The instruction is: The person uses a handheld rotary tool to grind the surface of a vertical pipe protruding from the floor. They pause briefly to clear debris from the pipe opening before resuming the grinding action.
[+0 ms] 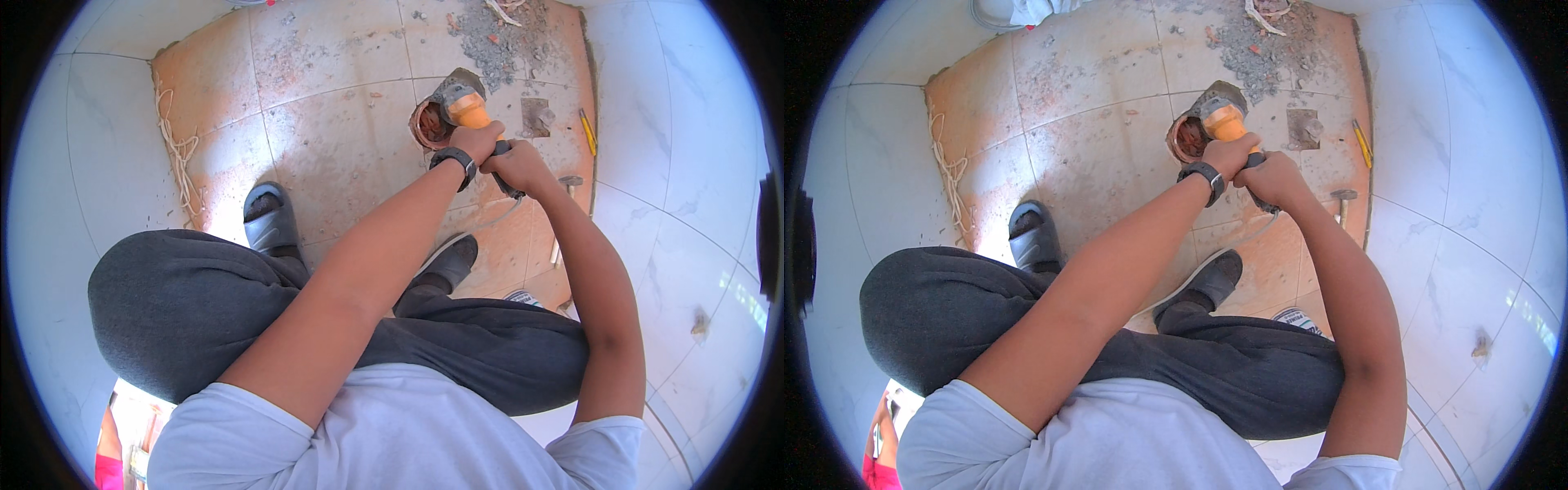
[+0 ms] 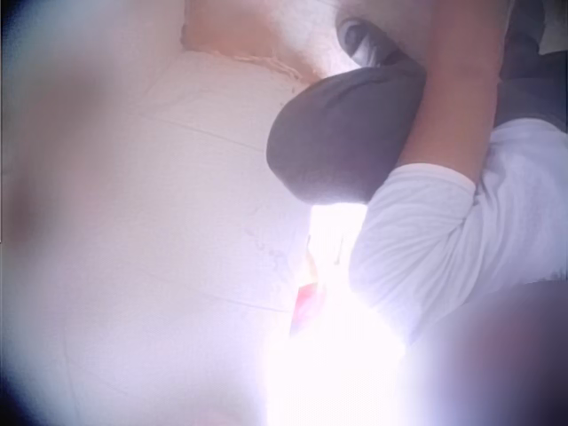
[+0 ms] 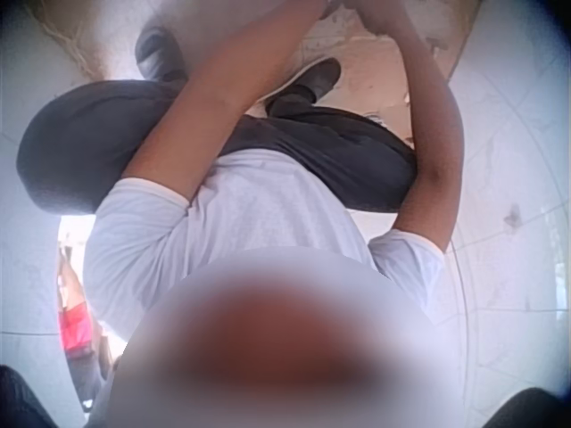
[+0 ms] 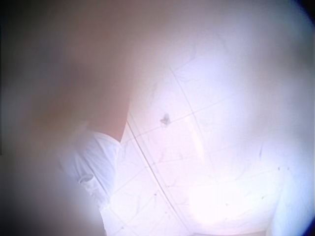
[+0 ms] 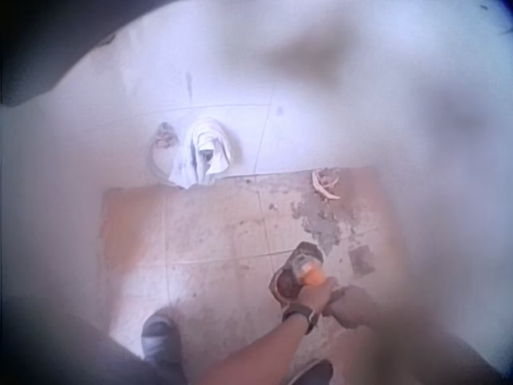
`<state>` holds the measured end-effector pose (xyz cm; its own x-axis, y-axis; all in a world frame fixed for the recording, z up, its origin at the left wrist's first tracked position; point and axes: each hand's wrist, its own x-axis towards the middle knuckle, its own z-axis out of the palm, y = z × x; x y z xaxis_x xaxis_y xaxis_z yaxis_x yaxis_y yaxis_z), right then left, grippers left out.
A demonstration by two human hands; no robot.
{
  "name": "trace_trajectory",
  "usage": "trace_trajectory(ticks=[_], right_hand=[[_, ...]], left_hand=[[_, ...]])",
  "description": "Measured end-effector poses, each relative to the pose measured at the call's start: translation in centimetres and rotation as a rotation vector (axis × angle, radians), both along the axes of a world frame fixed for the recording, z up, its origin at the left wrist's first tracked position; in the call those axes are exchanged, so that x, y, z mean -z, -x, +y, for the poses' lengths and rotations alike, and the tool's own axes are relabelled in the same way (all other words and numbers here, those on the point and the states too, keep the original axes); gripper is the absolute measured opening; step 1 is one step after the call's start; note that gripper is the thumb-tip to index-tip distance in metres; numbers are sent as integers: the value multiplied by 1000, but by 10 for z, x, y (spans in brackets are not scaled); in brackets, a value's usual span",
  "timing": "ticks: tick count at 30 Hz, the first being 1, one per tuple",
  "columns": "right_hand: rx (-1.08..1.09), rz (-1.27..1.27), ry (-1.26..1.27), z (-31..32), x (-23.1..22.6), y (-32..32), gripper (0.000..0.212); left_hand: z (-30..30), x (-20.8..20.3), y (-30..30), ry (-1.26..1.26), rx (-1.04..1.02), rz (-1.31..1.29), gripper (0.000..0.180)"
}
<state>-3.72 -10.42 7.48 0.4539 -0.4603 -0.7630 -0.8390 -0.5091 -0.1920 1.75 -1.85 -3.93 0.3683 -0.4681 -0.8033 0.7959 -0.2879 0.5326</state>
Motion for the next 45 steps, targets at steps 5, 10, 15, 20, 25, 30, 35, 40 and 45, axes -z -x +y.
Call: trace_trajectory(ticks=[5,10,15,20,25,30,35,40,45], right_hand=[[-69,40,44,-2,-6,-12,47],[-25,-4,3,-2,-3,-10,46],[56,-56,-88,-6,16,-4,46],[124,-89,-119,-5,26,3,34],[84,-55,-68,-4,21,4,44],[50,-50,-31,-8,16,4,46],[106,-88,-95,-7,19,8,44],[139,-93,-150,-5,26,10,47],[73,-67,-55,-4,30,14,50]], left_hand=[[-3,0,-6,40,-28,24,61],[1,-6,-11,-42,22,-84,66],[6,-12,-19,-107,100,-128,72],[6,-7,-17,-145,145,-159,71],[1,5,-12,-114,157,-160,69],[-3,-1,-9,-53,113,-110,69],[1,-7,-11,-113,162,-198,72],[5,-2,-10,-200,169,-230,75],[5,-2,-6,-159,151,-173,74]])
